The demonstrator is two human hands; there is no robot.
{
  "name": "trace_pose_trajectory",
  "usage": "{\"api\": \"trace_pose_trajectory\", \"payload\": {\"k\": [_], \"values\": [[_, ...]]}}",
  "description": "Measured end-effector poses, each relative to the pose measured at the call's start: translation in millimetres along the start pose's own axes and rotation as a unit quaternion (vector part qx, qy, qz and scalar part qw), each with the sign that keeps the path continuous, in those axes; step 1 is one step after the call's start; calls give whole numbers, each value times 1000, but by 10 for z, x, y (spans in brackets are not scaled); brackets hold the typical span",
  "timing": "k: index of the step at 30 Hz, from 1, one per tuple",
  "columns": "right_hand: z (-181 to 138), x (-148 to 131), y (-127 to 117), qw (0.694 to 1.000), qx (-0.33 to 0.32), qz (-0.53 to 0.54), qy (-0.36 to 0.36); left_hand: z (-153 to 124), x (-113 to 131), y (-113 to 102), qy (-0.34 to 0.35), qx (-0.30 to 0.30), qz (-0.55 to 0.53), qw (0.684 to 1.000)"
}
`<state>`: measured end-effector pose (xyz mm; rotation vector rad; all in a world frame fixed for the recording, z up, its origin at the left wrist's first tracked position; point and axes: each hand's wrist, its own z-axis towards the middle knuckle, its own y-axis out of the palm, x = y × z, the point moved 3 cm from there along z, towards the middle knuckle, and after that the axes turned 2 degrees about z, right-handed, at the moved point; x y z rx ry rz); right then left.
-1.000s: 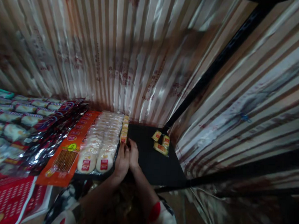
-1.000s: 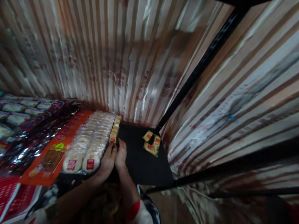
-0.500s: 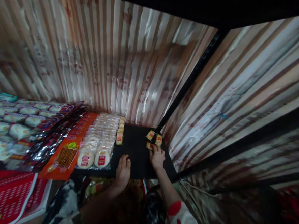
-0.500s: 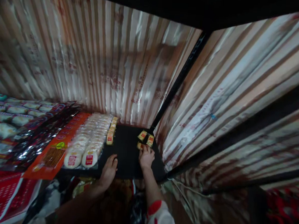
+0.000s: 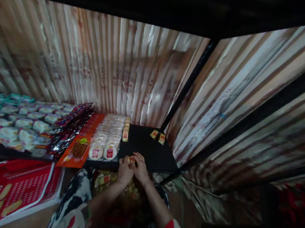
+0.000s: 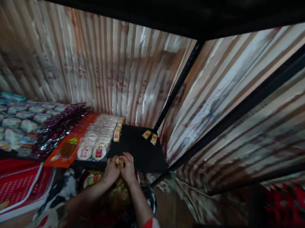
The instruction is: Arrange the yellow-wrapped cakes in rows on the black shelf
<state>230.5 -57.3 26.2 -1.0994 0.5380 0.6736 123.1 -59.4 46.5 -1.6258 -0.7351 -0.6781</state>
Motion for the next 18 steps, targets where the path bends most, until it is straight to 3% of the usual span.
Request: {"api": "trace_pose_trajectory", "payload": {"k": [4,9,14,18], "values": [[6,-23,53,1000,0,8,23,-3,-125,-68,-13,25,-7,1000],[-10,-39,43,985,61,-109,117,56,-204,-56,-19,60,-52,997],[3,-148,-15,966,42,-187,172,52,-173,-73,-30,81,-64,994],[56,-198,-32,958,9,-177,228,-1,-107,-112,-20,74,-35,996]]}}
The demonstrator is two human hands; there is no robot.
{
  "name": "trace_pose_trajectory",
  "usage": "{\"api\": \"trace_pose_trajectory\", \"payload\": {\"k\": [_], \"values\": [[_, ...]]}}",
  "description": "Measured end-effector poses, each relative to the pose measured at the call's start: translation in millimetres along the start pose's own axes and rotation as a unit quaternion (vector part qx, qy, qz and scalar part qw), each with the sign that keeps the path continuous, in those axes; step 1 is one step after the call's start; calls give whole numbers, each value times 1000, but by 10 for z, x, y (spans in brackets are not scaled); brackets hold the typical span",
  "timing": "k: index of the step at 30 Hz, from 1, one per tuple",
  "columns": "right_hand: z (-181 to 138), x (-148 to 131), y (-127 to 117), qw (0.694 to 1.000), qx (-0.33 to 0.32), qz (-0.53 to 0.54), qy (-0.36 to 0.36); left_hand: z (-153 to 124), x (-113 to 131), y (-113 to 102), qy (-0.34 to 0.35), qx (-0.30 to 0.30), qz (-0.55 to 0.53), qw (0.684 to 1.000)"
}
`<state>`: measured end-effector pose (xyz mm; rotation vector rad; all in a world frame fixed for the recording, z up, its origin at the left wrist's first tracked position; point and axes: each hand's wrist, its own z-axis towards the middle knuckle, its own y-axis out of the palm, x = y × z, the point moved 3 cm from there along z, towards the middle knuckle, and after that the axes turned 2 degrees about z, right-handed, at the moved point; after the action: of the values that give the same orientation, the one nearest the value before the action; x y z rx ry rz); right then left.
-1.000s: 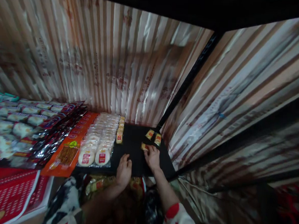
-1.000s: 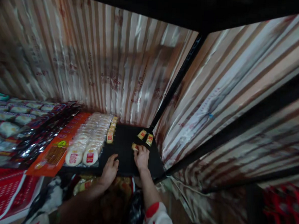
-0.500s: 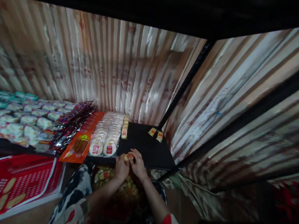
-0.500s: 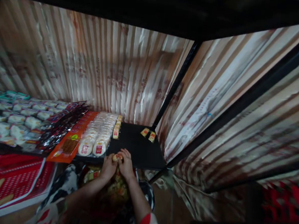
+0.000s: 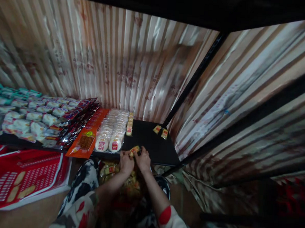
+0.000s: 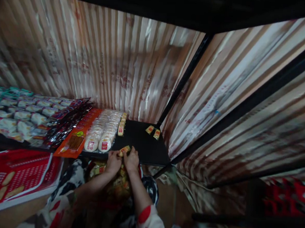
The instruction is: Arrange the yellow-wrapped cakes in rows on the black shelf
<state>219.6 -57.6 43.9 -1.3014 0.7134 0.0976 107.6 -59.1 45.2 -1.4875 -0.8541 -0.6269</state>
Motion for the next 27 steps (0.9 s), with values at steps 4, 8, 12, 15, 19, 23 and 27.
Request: {"api": "trace_pose_trajectory", "payload": {"k": [4,8,12,15,19,23,27], "values": [[42,-34,4,997,-72,28,21,-15,53,10,36,-40,10,999],[80,4,35,992,-56,107,45,17,42,39,56,-34,-13,998],[146,36,162,957,-60,277,55,74,9,87,67,1,-66,996],[254,8,241,928,-54,366,45,146,-7,156,53,-5,-118,992],[463,-59,313,925,-36,377,27,283,6,207,34,-23,-148,988],[667,-152,386,948,-24,316,-9,432,38,172,35,-8,-141,989],[813,-279,426,967,-9,252,-42,567,33,171,31,-15,-160,986]]}}
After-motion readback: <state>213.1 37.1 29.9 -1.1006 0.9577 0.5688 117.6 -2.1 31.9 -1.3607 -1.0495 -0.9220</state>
